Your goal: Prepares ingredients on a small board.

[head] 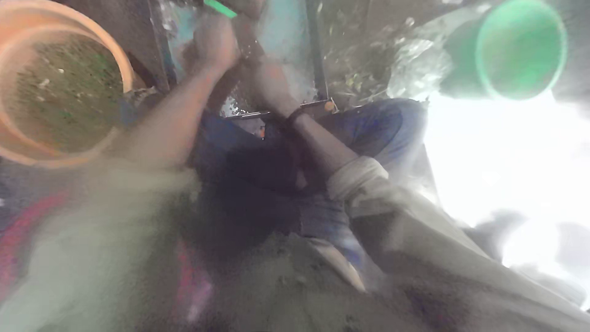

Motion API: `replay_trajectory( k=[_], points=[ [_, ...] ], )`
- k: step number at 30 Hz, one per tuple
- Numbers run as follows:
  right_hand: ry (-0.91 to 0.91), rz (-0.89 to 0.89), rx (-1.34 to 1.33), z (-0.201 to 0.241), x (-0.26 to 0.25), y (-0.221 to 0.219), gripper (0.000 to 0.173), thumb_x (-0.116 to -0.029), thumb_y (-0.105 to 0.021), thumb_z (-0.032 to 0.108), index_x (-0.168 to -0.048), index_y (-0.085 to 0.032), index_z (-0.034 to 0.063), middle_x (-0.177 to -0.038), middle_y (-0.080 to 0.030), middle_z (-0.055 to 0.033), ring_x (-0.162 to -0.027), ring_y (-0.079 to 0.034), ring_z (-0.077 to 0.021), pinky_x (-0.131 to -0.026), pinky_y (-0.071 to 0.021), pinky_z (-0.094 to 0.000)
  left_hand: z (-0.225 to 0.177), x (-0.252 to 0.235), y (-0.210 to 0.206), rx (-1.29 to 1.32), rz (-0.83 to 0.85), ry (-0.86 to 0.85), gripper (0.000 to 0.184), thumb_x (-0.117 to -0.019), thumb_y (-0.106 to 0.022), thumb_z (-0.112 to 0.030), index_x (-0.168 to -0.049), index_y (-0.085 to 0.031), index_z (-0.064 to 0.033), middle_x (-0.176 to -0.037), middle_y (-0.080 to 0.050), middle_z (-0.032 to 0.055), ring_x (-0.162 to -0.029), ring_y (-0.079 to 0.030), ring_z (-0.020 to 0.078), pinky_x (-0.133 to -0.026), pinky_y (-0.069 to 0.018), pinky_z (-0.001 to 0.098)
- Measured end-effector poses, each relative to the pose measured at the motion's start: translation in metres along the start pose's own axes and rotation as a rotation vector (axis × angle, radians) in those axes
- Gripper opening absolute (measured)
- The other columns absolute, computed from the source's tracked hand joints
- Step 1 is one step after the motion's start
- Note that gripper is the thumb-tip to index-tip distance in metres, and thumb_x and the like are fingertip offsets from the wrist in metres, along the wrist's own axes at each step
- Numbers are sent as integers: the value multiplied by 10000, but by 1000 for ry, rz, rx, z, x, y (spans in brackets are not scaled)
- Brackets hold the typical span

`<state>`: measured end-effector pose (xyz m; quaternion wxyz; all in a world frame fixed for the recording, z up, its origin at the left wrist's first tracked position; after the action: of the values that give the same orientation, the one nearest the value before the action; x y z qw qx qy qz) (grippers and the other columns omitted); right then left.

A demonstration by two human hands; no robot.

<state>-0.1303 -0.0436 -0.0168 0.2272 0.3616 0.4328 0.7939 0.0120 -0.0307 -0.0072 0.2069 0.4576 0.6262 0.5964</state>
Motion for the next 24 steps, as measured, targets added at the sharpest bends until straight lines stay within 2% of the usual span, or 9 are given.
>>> replay_trajectory(
  k=[2, 5, 10, 13, 15, 17, 18, 20, 24],
  points=[
    [-25, -7, 17, -6, 6, -3, 313, -1018, -583, 314, -1154, -705, 60, -1097, -732, -170, -1026, -721, -354, -827, -582, -578, 0, -1, 1, 39, -5, 9, 280, -922, -638, -210, -1102, -727, -15, -1282, -655, 282, -1244, -614, 475, -991, -490, 705],
    [-21, -43, 27, -3, 7, 8, 367, -983, -620, 284, -1276, -657, 66, -1163, -721, -161, -1074, -712, -339, -859, -582, -554, 0, 0, 2, 44, -11, 13, 286, -926, -613, -210, -1112, -723, -22, -1290, -658, 274, -1256, -611, 467, -999, -483, 701],
    [29, -46, 4, 13, -4, 14, 302, -1012, -602, 283, -1183, -716, 61, -1177, -727, -168, -1107, -702, -350, -906, -566, -569, -2, 0, 3, 5, 4, 15, 314, -967, -603, -231, -1175, -716, -25, -1322, -637, 291, -1271, -598, 482, -1006, -478, 707],
    [-1, -52, 18, 14, -5, -6, 338, -1029, -563, 288, -1280, -681, 94, -1170, -733, -154, -1058, -723, -350, -852, -593, -566, -1, 3, 2, 2, 8, 27, 304, -940, -623, -243, -1135, -723, -34, -1299, -654, 273, -1248, -614, 474, -980, -483, 711],
    [-8, -45, 36, 8, 7, -16, 328, -1020, -576, 262, -1251, -684, 56, -1122, -734, -182, -1028, -724, -378, -834, -587, -585, -2, 4, 2, -1, 7, 28, 290, -906, -636, -233, -1090, -721, -25, -1283, -657, 271, -1231, -621, 474, -958, -490, 710],
    [-22, -41, 30, -3, 15, -20, 328, -990, -621, 295, -1243, -683, 96, -1068, -744, -160, -998, -730, -365, -816, -586, -586, -3, 3, 5, 1, 11, 28, 278, -883, -643, -221, -1072, -724, -34, -1246, -673, 267, -1206, -634, 467, -940, -495, 708],
    [-34, -52, 12, -8, 15, -18, 357, -961, -654, 315, -1267, -675, 131, -1062, -746, -145, -990, -728, -355, -804, -588, -587, -2, 2, 6, 3, 11, 22, 278, -882, -645, -225, -1067, -727, -34, -1231, -677, 269, -1199, -635, 470, -940, -497, 710],
    [-51, -72, -10, -9, 15, -8, 414, -980, -624, 306, -1363, -632, 151, -1108, -743, -139, -1024, -727, -342, -824, -592, -573, -2, 1, 3, 5, 9, 4, 282, -903, -633, -233, -1064, -721, -18, -1228, -673, 284, -1205, -628, 484, -938, -493, 717],
    [1, -70, 4, 16, 9, 22, 289, -1016, -580, 257, -1192, -708, 66, -1150, -733, -155, -1075, -715, -334, -879, -576, -553, -4, 3, 4, -6, 9, 11, 274, -981, -586, -169, -1157, -717, -5, -1285, -655, 299, -1245, -611, 495, -986, -488, 706]
  ],
)
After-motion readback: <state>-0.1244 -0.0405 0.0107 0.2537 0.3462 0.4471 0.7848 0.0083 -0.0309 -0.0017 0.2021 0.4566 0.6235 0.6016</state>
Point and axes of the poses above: each hand's wrist, its own x-axis away from the middle knuckle, its own y-axis out of the back of the hand, z = x × y, the point moved 3 cm from there along -x, towards the middle knuckle
